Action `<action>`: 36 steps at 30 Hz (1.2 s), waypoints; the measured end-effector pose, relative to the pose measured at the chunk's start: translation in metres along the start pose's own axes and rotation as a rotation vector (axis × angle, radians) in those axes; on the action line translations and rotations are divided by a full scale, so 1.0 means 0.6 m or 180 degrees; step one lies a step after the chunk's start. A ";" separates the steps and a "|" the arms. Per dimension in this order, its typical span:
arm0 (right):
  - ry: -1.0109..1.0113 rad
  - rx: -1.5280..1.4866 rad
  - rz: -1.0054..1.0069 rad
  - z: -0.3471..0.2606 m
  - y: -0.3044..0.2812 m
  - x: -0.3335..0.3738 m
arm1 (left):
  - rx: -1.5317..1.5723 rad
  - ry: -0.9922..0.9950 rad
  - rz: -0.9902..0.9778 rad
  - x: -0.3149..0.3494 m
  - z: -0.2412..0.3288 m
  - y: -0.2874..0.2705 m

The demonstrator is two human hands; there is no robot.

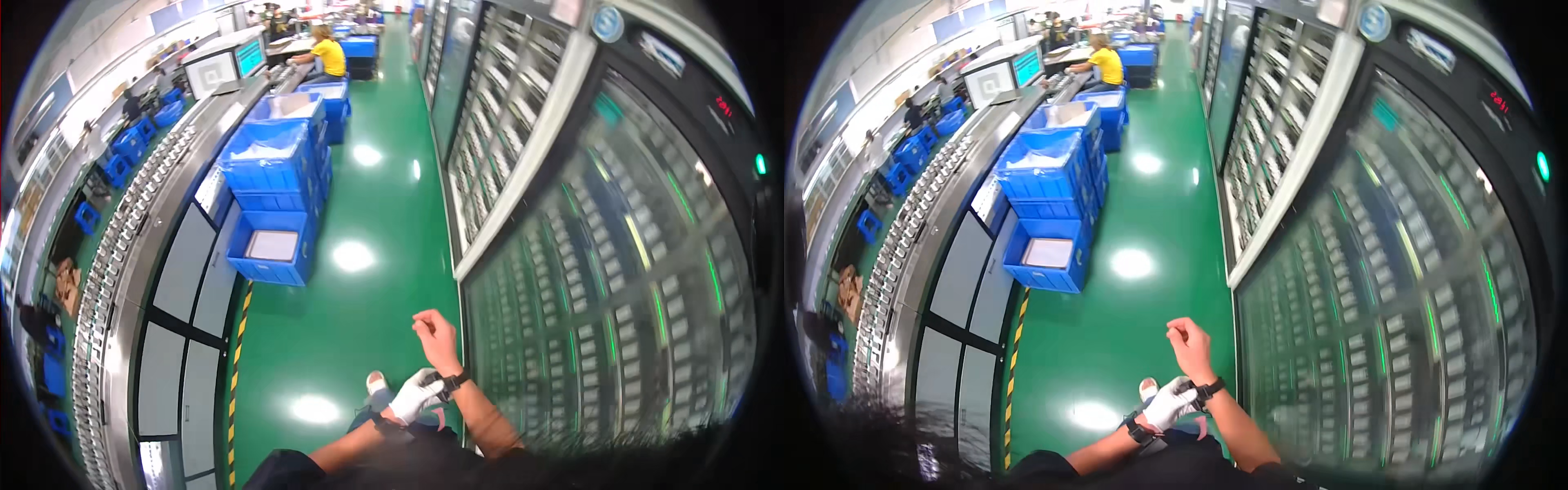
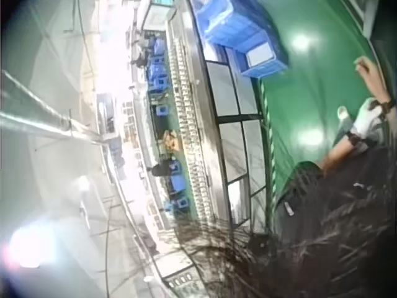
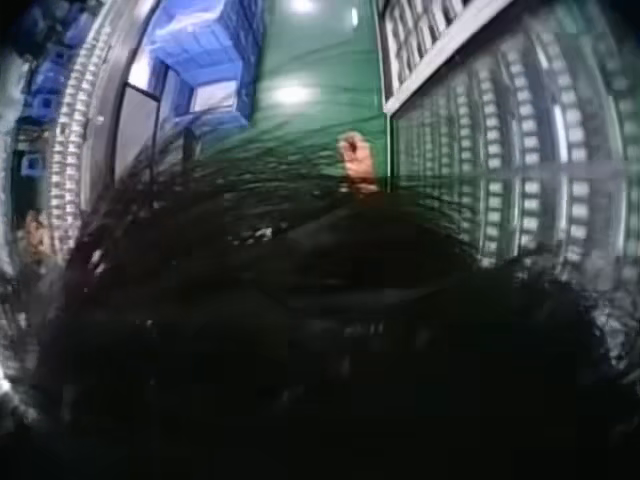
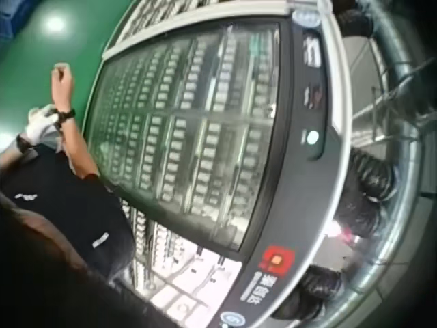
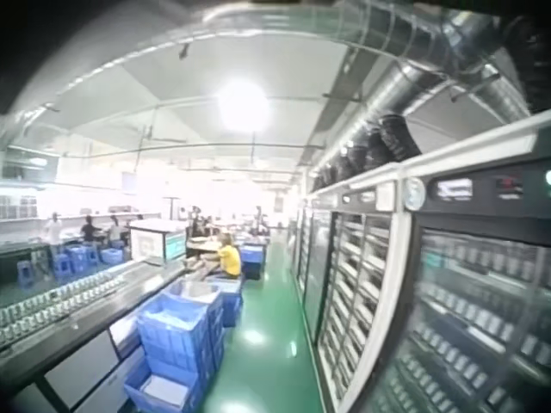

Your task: Retrieving trays of electronic components from storage racks and placing them onto a conveyor belt for processing.

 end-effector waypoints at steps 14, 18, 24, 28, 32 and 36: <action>0.0372 0.0771 -0.1979 0.092 0.270 -0.382 | -0.0226 0.0105 -0.0021 -0.291 0.362 -0.187; 0.0313 0.0648 -0.2680 0.137 0.342 -0.511 | -0.1921 0.0311 0.0006 -0.397 0.468 -0.263; -0.0267 0.1196 -0.3606 0.200 0.393 -0.700 | -0.4211 -0.0119 -0.0106 -0.521 0.642 -0.390; -0.0486 0.1677 -0.4612 0.269 0.386 -0.776 | -0.4267 -0.1051 -0.0202 -0.611 0.672 -0.445; 0.0359 0.1699 -0.4883 0.355 0.339 -0.859 | -0.4435 -0.1142 -0.0774 -0.764 0.723 -0.451; 0.0722 0.1877 -0.4814 0.441 0.339 -1.013 | -0.4336 -0.1305 -0.1087 -0.910 0.831 -0.490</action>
Point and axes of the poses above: each hand's wrist, its own x-axis away from the middle knuckle, its own y-axis out of the palm, z = x × y, the point moved 9 cm from there along -x, towards the middle knuckle, and after that the axes turned 1 degree about z, right-handed, at the moved point
